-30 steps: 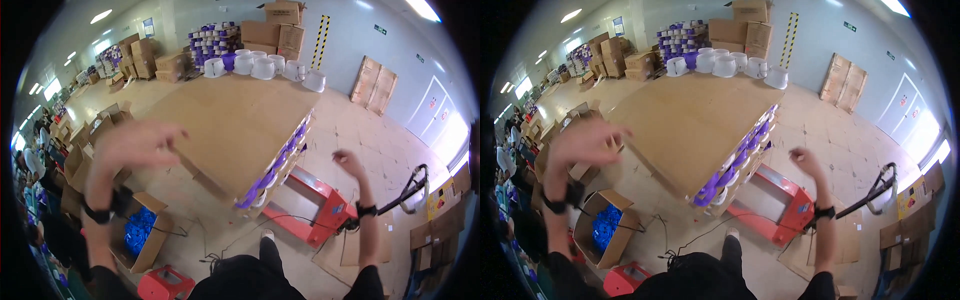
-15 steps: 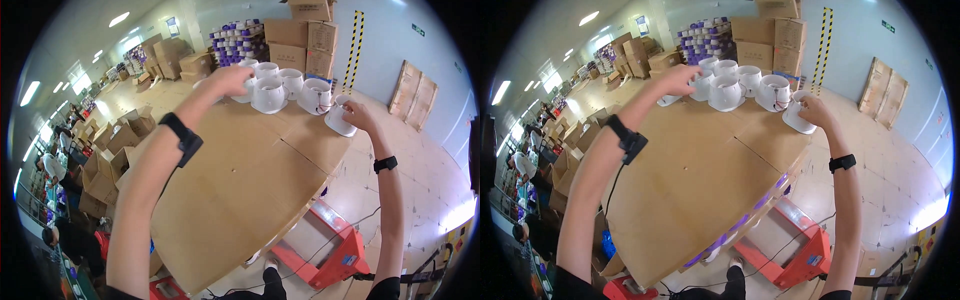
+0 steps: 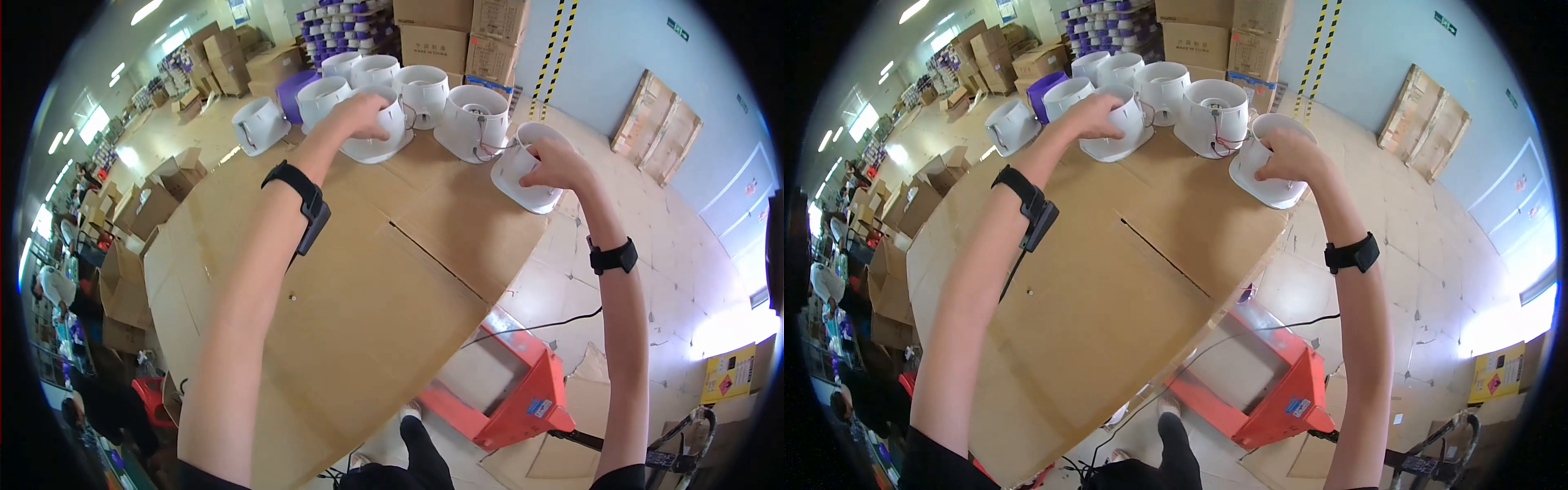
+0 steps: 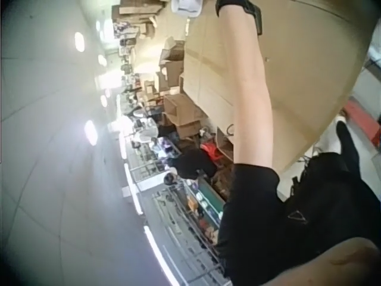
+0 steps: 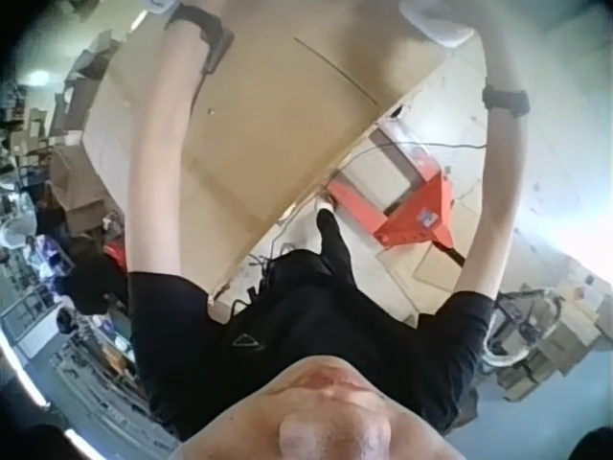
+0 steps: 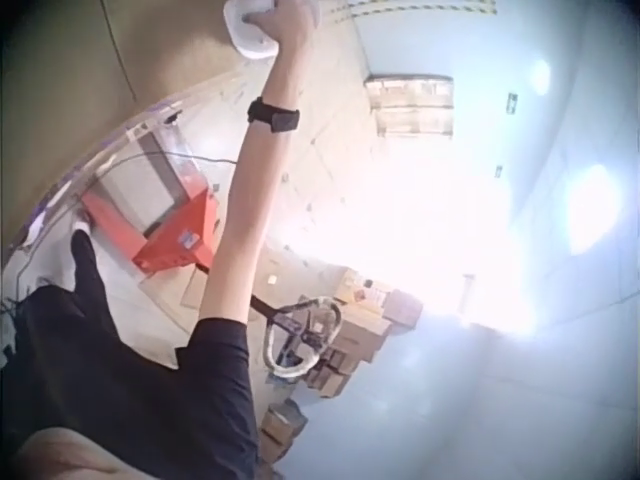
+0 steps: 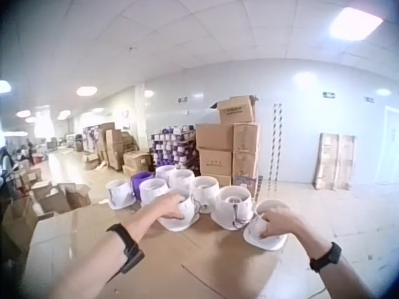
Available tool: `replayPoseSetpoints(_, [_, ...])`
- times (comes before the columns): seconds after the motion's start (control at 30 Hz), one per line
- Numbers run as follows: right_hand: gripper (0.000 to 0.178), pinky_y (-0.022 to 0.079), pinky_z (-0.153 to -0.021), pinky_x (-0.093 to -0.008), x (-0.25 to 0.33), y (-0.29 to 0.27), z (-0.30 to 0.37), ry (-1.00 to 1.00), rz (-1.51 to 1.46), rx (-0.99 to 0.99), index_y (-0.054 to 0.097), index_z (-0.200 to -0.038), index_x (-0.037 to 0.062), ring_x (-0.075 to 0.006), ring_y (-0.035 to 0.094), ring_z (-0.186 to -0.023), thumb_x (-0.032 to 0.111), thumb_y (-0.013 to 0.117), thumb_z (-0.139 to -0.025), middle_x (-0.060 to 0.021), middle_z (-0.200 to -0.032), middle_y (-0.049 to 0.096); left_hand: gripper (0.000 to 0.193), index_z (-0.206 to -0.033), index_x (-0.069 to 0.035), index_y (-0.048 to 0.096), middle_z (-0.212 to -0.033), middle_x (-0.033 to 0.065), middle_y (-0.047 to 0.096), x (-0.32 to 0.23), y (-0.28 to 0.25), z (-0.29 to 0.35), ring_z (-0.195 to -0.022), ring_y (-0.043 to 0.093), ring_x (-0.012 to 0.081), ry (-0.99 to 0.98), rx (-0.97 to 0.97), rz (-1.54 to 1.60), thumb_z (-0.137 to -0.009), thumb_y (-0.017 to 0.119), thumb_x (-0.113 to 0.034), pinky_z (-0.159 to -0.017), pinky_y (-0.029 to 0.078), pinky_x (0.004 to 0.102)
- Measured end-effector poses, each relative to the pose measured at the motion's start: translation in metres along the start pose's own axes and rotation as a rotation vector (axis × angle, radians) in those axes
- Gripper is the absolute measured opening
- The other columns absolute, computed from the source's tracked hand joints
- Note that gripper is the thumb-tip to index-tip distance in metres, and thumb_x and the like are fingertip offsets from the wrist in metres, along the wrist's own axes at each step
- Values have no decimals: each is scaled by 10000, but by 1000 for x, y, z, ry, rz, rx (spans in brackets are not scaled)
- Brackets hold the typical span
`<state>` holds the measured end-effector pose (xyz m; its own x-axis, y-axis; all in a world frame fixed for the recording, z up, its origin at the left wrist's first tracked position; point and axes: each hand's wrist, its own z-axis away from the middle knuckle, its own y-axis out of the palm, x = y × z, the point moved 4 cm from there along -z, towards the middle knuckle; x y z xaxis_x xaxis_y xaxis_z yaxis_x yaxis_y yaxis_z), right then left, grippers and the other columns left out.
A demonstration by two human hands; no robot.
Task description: Manually assemble various plastic circular components into finished products at a factory workbench.
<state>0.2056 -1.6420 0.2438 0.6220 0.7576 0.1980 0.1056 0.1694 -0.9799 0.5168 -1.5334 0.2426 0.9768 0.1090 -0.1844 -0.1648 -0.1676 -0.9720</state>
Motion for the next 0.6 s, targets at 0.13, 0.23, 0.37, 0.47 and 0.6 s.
replayPoseSetpoints(0.13, [352, 507, -736, -404, 25, 6, -12, -72, 31, -121, 676, -825, 29, -314, 644, -820, 234, 780, -558, -168, -847, 671, 344, -851, -78, 695, -856, 135, 687, 26, 3, 12, -785, 660, 276, -97, 17, -106, -548, 784, -215, -712, 519, 373])
replayPoseSetpoints(0.23, [363, 494, -739, -408, 1, 21, -12, 88, 161, 17, 663, -816, 29, -309, 630, -867, 223, 773, -530, -189, -886, 650, 239, -770, -66, 673, -819, 152, 675, -21, 11, 23, -718, 657, 275, -103, -254, 23, -569, 752, -165, -652, 513, 399])
replayPoseSetpoints(0.37, [294, 473, -800, -464, 26, 23, 7, 215, 209, -253, 631, -900, 11, -374, 603, -898, 78, 642, -614, -213, -906, 628, 87, -691, -56, 670, -772, 175, 649, -31, 17, 50, -723, 633, 333, -66, -373, -157, -608, 653, -75, -670, 514, 415])
replayPoseSetpoints(0.47, [413, 443, -849, -476, -9, 55, -3, 9, 75, -399, 565, -1024, -29, -416, 562, -969, 43, 640, -624, -251, -994, 598, 170, -700, -77, 683, -760, 151, 655, -19, 6, 98, -766, 637, 317, -10, -248, -85, -530, 674, -74, -689, 512, 419])
replayPoseSetpoints(0.6, [503, 428, -884, -470, -5, 70, -2, 172, 130, -399, 533, -1113, -65, -422, 543, -1018, 56, 660, -642, -275, -1060, 577, 181, -690, -57, 680, -718, 155, 648, -15, -28, 181, -726, 643, 313, -49, -167, -111, -511, 684, -79, -621, 509, 413])
